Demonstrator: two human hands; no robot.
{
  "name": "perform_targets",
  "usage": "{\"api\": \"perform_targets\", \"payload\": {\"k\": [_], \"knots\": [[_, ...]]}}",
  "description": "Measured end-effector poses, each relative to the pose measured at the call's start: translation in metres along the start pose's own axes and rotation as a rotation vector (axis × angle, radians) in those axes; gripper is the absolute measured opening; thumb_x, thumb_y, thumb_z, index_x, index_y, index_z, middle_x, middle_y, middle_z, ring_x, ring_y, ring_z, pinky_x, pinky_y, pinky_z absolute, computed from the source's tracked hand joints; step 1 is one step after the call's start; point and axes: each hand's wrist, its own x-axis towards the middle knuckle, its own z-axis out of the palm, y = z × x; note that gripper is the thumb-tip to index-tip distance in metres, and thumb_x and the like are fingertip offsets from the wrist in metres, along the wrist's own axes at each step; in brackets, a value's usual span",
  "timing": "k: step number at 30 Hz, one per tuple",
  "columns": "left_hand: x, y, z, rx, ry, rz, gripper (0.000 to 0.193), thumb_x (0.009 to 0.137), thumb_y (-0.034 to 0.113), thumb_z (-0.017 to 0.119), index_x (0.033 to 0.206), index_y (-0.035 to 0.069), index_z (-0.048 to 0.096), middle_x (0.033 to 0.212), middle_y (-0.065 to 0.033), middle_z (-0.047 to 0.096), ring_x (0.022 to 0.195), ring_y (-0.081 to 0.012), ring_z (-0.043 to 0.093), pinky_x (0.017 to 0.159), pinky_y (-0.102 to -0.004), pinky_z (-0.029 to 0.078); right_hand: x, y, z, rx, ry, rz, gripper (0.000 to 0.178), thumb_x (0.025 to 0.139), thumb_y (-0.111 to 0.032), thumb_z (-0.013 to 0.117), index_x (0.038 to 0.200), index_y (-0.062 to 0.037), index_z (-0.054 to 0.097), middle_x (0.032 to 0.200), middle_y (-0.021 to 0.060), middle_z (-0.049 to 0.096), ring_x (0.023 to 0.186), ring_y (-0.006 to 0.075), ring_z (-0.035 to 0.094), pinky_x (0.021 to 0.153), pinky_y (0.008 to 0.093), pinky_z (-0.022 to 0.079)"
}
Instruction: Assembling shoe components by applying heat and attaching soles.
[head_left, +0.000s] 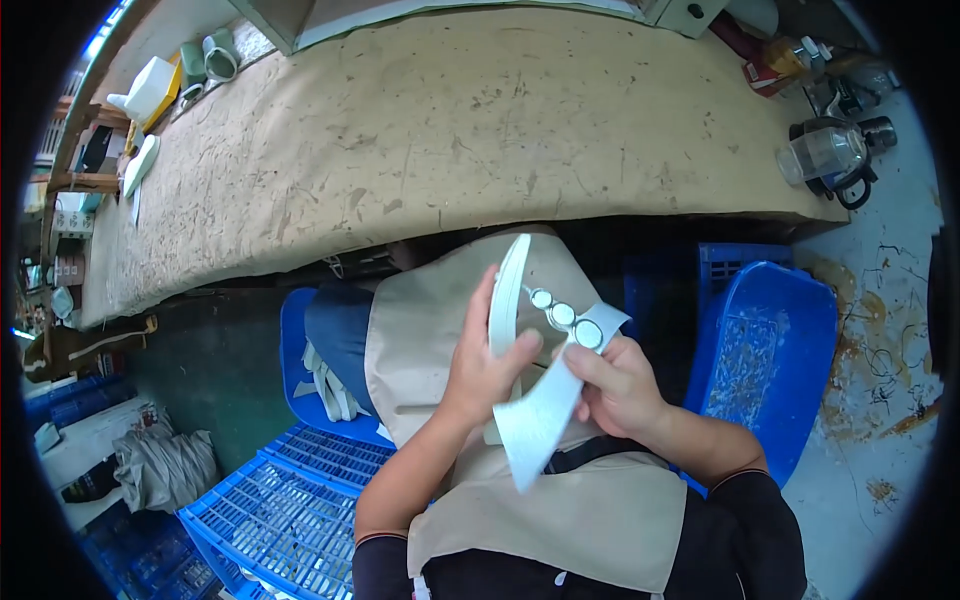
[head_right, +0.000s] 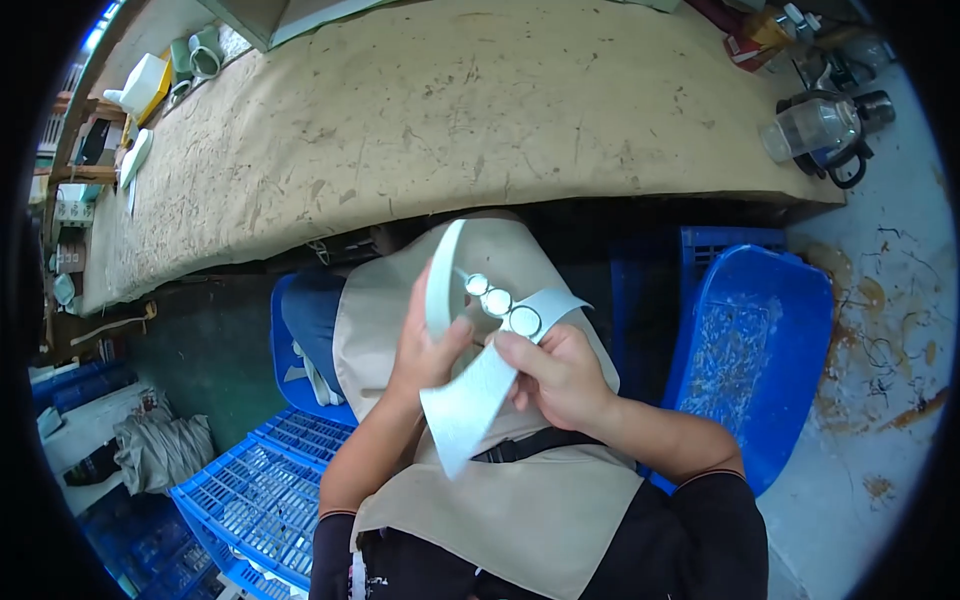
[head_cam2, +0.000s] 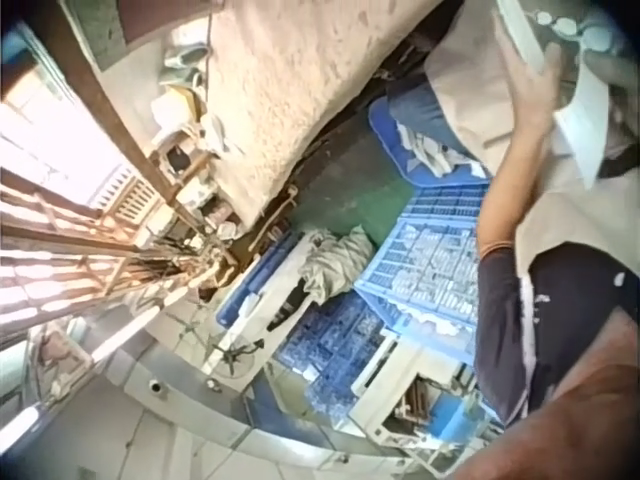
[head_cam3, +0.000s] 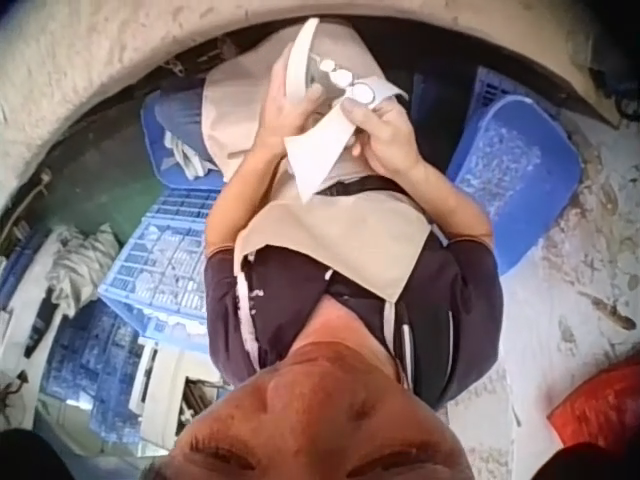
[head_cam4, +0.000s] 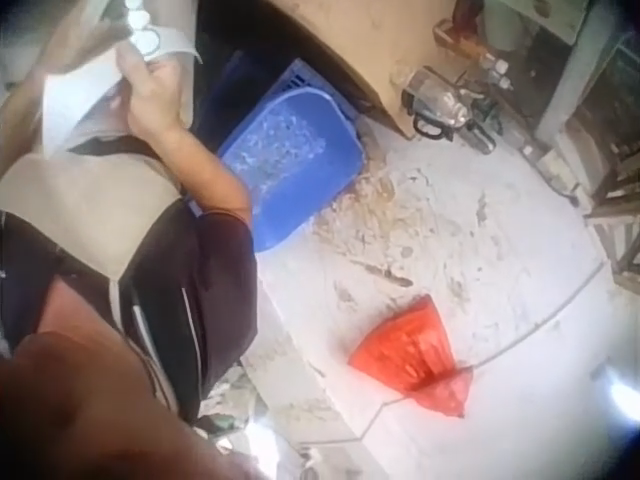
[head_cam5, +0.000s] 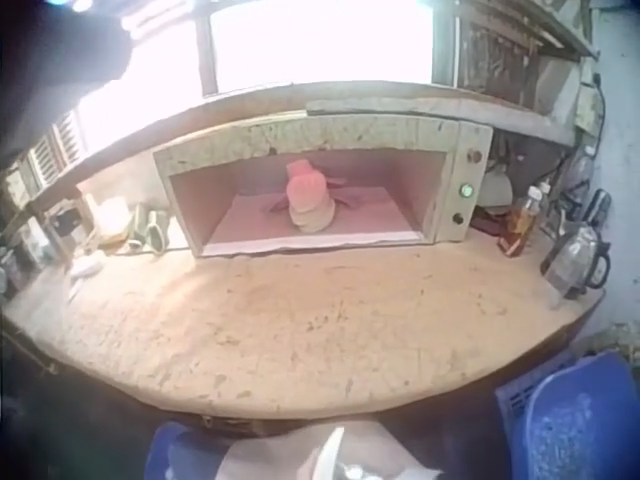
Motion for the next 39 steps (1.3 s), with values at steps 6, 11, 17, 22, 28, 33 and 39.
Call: {"api": "perform_targets", "payload": {"k": [6, 11, 17, 22, 28, 33, 39], "knots": [[0.031, 0.007, 0.021, -0.158, 0.047, -0.278, 0.075, 0.095, 0.030, 0.059, 0.154, 0.003, 0.021, 0.143, -0.0193, 0.043, 0.119, -0.0285, 0.051, 0.101, -0.0371, 0.041, 0.037, 0.010, -0.021, 0.018, 0.237, 0.010, 0.014, 0.097, -0.010, 0.059, 0.101, 0.0038, 0.060, 0.072, 0.0099, 0.062, 0.053, 0.0103, 0.057, 0.042, 0.0175, 0.046], [-0.012, -0.028, -0.006, -0.094, 0.320, -0.115, 0.042, 0.105, 0.032, 0.042, 0.127, -0.002, 0.053, 0.115, -0.0135, 0.056, 0.092, -0.0158, 0.055, 0.081, -0.0262, 0.045, 0.039, 0.006, -0.026, 0.078, 0.224, 0.063, 0.012, 0.095, -0.007, 0.060, 0.100, 0.0036, 0.060, 0.073, 0.0095, 0.063, 0.052, 0.0102, 0.056, 0.041, 0.0176, 0.046], [-0.050, 0.020, -0.004, -0.043, 0.242, -0.168, 0.015, 0.097, 0.011, 0.058, 0.101, -0.003, 0.065, 0.078, -0.0023, 0.060, 0.066, -0.0079, 0.049, 0.063, -0.0200, 0.041, 0.043, 0.008, -0.017, 0.067, 0.180, 0.118, 0.012, 0.091, -0.001, 0.062, 0.102, 0.0043, 0.061, 0.079, 0.0111, 0.066, 0.058, 0.0121, 0.060, 0.049, 0.0190, 0.051], [-0.041, 0.016, -0.008, -0.061, 0.285, -0.278, 0.008, 0.092, 0.005, 0.065, 0.093, -0.003, 0.065, 0.076, -0.0025, 0.061, 0.064, -0.0071, 0.048, 0.059, -0.0194, 0.041, 0.047, 0.023, -0.006, -0.177, 0.261, -0.070, 0.018, 0.088, 0.003, 0.063, 0.105, 0.0048, 0.064, 0.088, 0.0129, 0.069, 0.067, 0.0148, 0.065, 0.061, 0.0218, 0.055], [-0.036, 0.004, -0.009, -0.053, 0.280, -0.258, 0.012, 0.094, 0.008, 0.063, 0.090, -0.003, 0.064, 0.073, -0.0024, 0.061, 0.060, -0.0064, 0.047, 0.056, -0.0194, 0.040, 0.047, 0.021, -0.009, -0.366, 0.238, -0.153, 0.014, 0.086, 0.004, 0.067, 0.100, 0.0051, 0.065, 0.089, 0.0126, 0.070, 0.073, 0.0145, 0.066, 0.068, 0.0233, 0.056], [-0.033, 0.003, -0.009, 0.001, 0.254, -0.271, 0.014, 0.095, 0.009, 0.062, 0.090, -0.004, 0.064, 0.072, -0.0026, 0.061, 0.060, -0.0065, 0.047, 0.055, -0.0199, 0.040, 0.047, 0.021, -0.014, -0.397, 0.239, -0.120, 0.020, 0.087, 0.004, 0.065, 0.106, 0.0060, 0.064, 0.091, 0.0136, 0.070, 0.073, 0.0163, 0.067, 0.066, 0.0235, 0.057], [-0.031, 0.004, -0.009, 0.015, 0.248, -0.297, 0.015, 0.095, 0.010, 0.062, 0.090, -0.004, 0.064, 0.072, -0.0029, 0.061, 0.060, -0.0066, 0.048, 0.055, -0.0197, 0.040, 0.048, 0.021, -0.011, -0.374, 0.253, -0.122, 0.016, 0.087, 0.002, 0.066, 0.102, 0.0058, 0.064, 0.088, 0.0126, 0.070, 0.070, 0.0147, 0.066, 0.062, 0.0219, 0.056]]}}
